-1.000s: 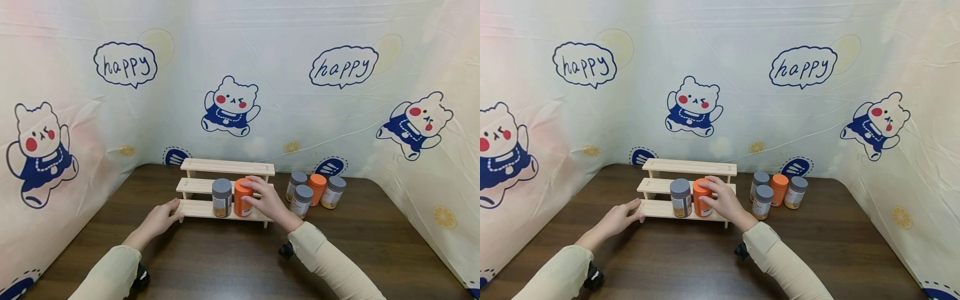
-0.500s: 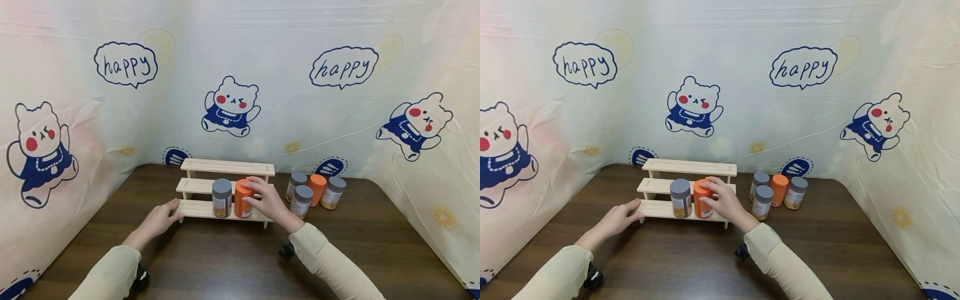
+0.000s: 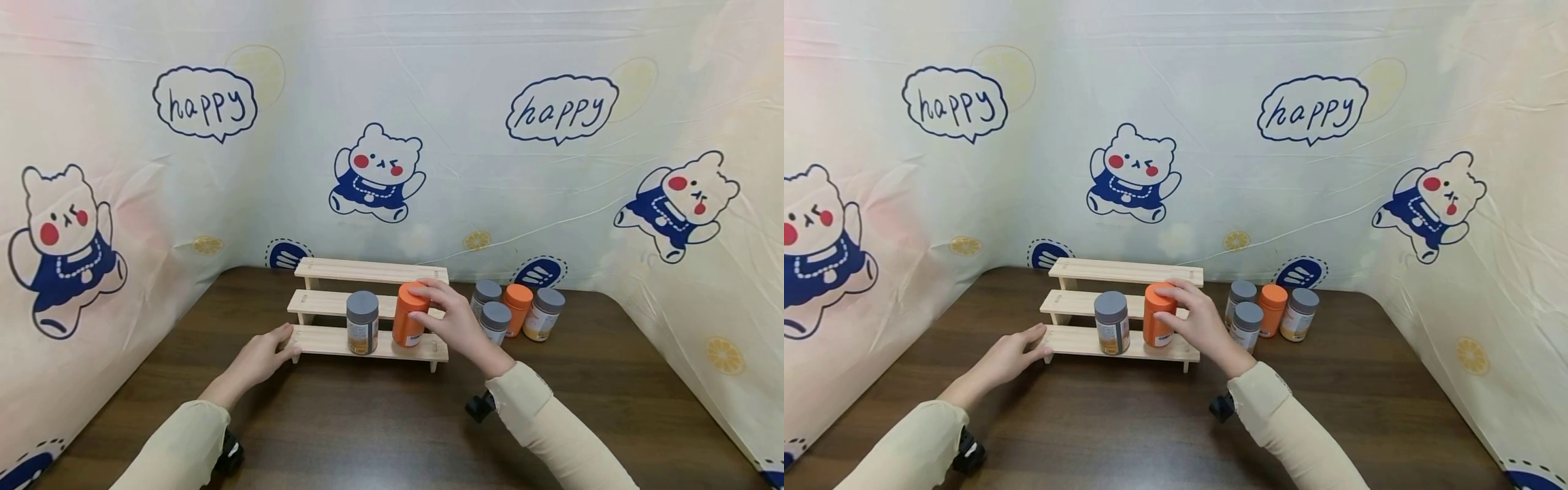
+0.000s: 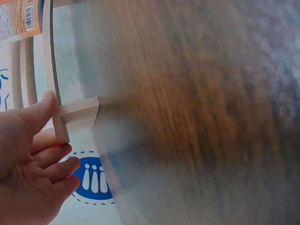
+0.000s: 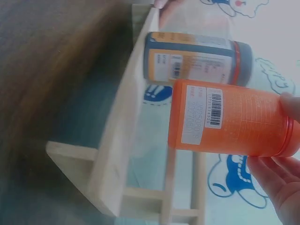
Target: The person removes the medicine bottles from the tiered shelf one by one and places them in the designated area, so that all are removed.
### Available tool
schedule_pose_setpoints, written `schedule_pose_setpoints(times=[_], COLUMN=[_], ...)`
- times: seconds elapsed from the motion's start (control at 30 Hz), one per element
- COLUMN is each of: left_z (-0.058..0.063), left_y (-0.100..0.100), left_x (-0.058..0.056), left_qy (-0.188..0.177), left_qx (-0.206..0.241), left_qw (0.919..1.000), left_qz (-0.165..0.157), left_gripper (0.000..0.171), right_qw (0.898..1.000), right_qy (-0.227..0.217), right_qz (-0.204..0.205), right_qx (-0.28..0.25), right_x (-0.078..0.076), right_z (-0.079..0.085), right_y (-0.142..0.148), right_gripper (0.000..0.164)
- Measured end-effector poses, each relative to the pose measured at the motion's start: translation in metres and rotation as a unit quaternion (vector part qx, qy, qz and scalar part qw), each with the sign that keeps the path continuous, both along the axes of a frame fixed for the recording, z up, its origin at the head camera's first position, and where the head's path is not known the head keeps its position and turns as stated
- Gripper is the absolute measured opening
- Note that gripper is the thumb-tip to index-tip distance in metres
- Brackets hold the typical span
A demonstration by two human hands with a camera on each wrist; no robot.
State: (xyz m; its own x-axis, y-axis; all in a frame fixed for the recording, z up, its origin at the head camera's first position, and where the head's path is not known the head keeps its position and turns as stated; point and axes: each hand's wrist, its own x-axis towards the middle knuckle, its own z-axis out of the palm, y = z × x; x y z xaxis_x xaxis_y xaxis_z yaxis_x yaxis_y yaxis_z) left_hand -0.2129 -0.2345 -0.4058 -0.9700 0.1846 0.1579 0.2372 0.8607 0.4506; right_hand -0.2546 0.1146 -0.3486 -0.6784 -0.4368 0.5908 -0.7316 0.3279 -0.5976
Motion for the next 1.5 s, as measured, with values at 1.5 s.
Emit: schedule_pose_setpoints(times=[1.5], left_z=[-0.001], left_y=[-0.001], left_x=[-0.001], left_qy=[0.003], left_qx=[-0.005], left_qw=[1.0000], left_qz=[-0.001], left_gripper=[0.055], right_qw=[0.982], right_qy=[0.044], right_qz=[-0.180], right_qx=[-0.047], right_x=[0.036], right_z=[0.061], right_y=[0.108], right_gripper=[0.039])
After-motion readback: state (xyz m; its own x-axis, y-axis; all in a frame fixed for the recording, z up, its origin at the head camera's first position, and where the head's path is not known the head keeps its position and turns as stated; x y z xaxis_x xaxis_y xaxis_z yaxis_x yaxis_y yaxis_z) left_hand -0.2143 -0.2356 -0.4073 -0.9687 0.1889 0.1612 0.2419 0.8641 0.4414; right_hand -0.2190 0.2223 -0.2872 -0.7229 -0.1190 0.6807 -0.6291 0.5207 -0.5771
